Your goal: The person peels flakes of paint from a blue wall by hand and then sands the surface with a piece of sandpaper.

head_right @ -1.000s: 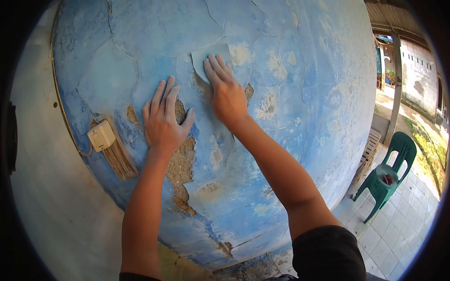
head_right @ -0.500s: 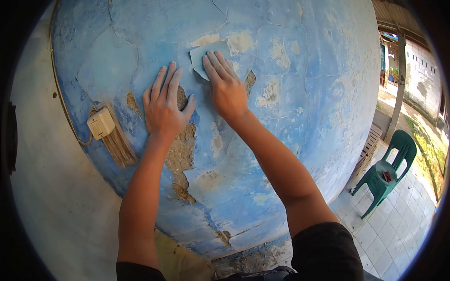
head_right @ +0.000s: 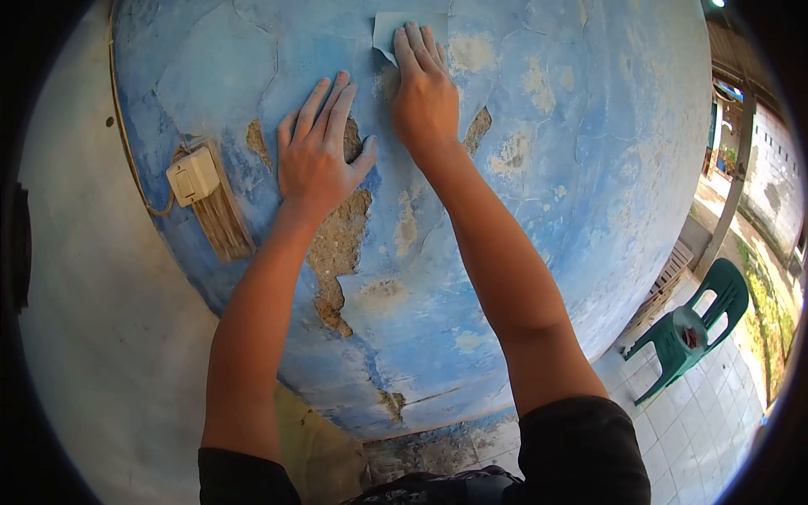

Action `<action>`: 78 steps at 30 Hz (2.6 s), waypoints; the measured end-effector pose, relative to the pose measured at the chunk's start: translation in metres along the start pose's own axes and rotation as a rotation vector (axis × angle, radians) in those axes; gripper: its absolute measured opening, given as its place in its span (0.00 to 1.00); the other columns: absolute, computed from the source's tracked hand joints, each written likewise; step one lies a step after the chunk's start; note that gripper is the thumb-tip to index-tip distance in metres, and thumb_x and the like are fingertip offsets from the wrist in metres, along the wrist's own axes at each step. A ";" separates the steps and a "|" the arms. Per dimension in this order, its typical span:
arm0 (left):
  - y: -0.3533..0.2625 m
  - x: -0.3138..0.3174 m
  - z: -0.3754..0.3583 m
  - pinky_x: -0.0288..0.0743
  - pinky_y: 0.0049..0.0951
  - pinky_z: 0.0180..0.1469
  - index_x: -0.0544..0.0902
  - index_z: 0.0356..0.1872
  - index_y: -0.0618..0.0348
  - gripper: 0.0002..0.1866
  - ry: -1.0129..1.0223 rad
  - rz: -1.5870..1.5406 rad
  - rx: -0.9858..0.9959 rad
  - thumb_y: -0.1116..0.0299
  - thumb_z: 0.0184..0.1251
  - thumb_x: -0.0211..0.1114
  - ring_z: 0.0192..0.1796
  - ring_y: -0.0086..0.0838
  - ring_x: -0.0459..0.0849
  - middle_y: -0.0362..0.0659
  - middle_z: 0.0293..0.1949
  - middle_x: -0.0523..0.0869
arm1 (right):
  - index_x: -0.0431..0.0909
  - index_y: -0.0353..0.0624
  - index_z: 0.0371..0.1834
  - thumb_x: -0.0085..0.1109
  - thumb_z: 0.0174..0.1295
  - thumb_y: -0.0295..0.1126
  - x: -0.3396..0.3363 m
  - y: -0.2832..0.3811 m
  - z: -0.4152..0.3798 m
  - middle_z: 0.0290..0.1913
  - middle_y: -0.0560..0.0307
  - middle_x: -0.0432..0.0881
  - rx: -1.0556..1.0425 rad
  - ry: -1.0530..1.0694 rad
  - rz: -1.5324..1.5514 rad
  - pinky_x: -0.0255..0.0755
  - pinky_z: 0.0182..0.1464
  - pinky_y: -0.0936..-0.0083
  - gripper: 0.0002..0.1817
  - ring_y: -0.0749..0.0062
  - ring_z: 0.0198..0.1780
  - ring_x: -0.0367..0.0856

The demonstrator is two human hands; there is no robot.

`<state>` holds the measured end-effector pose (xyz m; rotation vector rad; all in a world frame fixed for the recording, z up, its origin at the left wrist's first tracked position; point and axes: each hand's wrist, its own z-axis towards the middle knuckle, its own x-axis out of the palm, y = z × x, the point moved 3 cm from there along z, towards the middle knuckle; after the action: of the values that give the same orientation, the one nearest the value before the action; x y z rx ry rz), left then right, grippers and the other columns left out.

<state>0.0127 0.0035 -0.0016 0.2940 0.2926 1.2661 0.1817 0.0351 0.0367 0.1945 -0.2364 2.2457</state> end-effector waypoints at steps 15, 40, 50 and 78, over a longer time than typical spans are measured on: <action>0.002 0.000 -0.010 0.65 0.43 0.78 0.76 0.80 0.49 0.37 -0.020 -0.085 0.031 0.56 0.71 0.75 0.84 0.34 0.72 0.37 0.82 0.79 | 0.81 0.36 0.73 0.60 0.72 0.21 -0.016 -0.011 -0.004 0.78 0.42 0.80 0.015 -0.016 -0.021 0.75 0.80 0.50 0.25 0.42 0.81 0.75; 0.011 -0.020 -0.084 0.65 0.43 0.74 0.77 0.77 0.48 0.34 0.045 -0.298 0.047 0.63 0.68 0.72 0.83 0.36 0.74 0.40 0.80 0.81 | 0.80 0.39 0.75 0.60 0.65 0.14 -0.079 0.064 -0.226 0.77 0.43 0.82 0.093 0.455 -0.144 0.76 0.79 0.53 0.32 0.47 0.80 0.77; 0.005 -0.019 -0.095 0.63 0.42 0.73 0.78 0.76 0.48 0.35 -0.011 -0.325 0.099 0.61 0.66 0.74 0.74 0.37 0.77 0.37 0.78 0.83 | 0.77 0.47 0.80 0.65 0.60 0.14 -0.069 0.071 -0.217 0.82 0.45 0.75 0.164 0.409 -0.059 0.71 0.83 0.50 0.39 0.44 0.85 0.69; 0.023 -0.022 -0.123 0.59 0.44 0.72 0.76 0.79 0.39 0.33 0.255 -0.017 0.432 0.53 0.74 0.71 0.75 0.37 0.73 0.34 0.85 0.75 | 0.79 0.40 0.77 0.63 0.65 0.17 -0.058 0.073 -0.233 0.82 0.46 0.77 0.259 0.305 0.025 0.70 0.82 0.46 0.33 0.44 0.85 0.70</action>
<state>-0.0596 -0.0046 -0.1053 0.4974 0.7903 1.2170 0.1478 0.0010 -0.2093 -0.0164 0.2176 2.2902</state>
